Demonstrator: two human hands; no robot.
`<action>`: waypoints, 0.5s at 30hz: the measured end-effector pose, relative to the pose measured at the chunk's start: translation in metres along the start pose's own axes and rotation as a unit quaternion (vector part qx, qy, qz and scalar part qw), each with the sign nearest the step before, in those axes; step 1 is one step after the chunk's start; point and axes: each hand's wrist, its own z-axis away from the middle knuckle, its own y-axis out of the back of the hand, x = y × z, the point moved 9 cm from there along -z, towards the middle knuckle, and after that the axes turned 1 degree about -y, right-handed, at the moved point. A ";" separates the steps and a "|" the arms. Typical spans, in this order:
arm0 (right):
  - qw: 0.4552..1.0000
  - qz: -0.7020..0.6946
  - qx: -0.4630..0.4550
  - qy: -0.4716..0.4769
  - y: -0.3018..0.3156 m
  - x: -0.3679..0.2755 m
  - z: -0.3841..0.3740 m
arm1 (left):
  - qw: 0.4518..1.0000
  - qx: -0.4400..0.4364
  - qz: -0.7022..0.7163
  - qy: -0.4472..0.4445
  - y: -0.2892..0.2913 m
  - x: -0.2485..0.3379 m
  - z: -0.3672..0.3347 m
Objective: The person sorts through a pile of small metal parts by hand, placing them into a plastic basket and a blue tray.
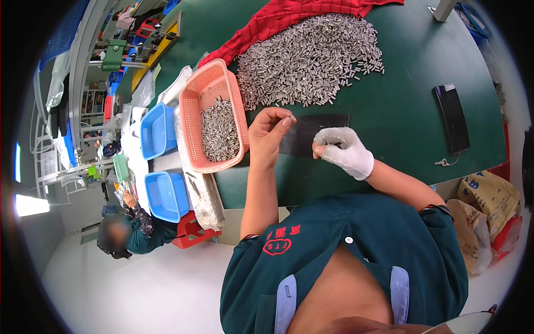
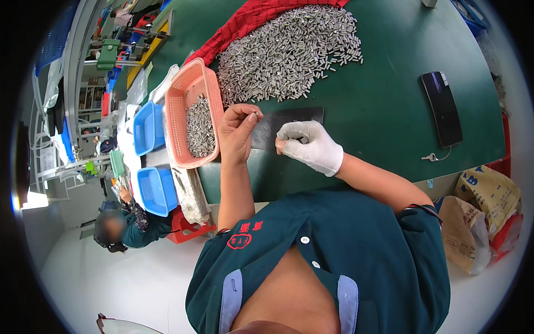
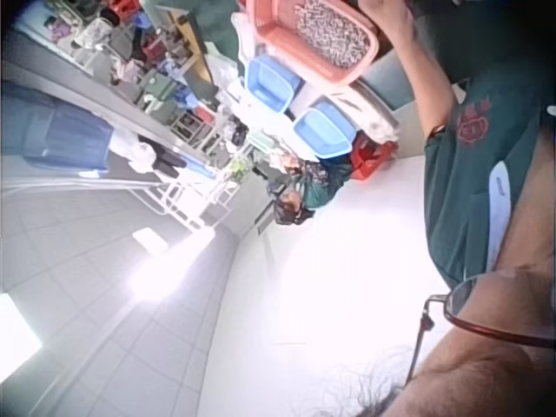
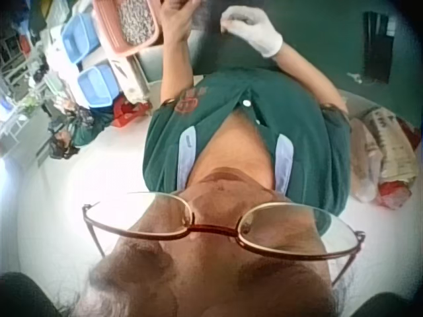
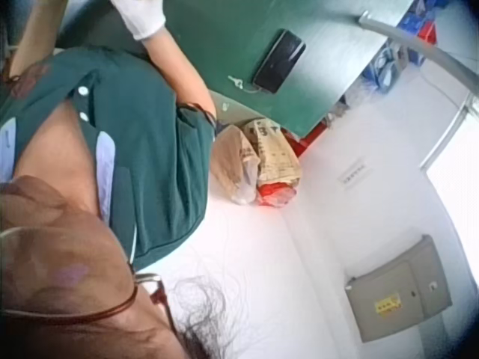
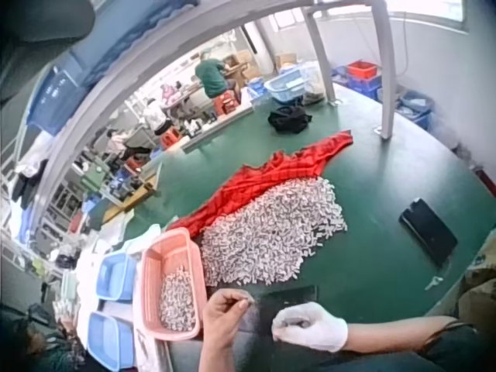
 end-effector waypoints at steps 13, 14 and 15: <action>0.999 -0.022 0.024 -0.012 0.005 -0.001 -0.001 | 0.998 0.006 0.058 0.038 -0.002 -0.013 0.005; 0.999 -0.023 0.025 -0.013 0.005 -0.001 -0.001 | 0.997 0.006 0.064 0.044 -0.003 -0.014 0.005; 0.999 -0.025 0.029 -0.017 0.006 -0.002 -0.001 | 0.996 0.006 0.070 0.050 -0.003 -0.016 0.006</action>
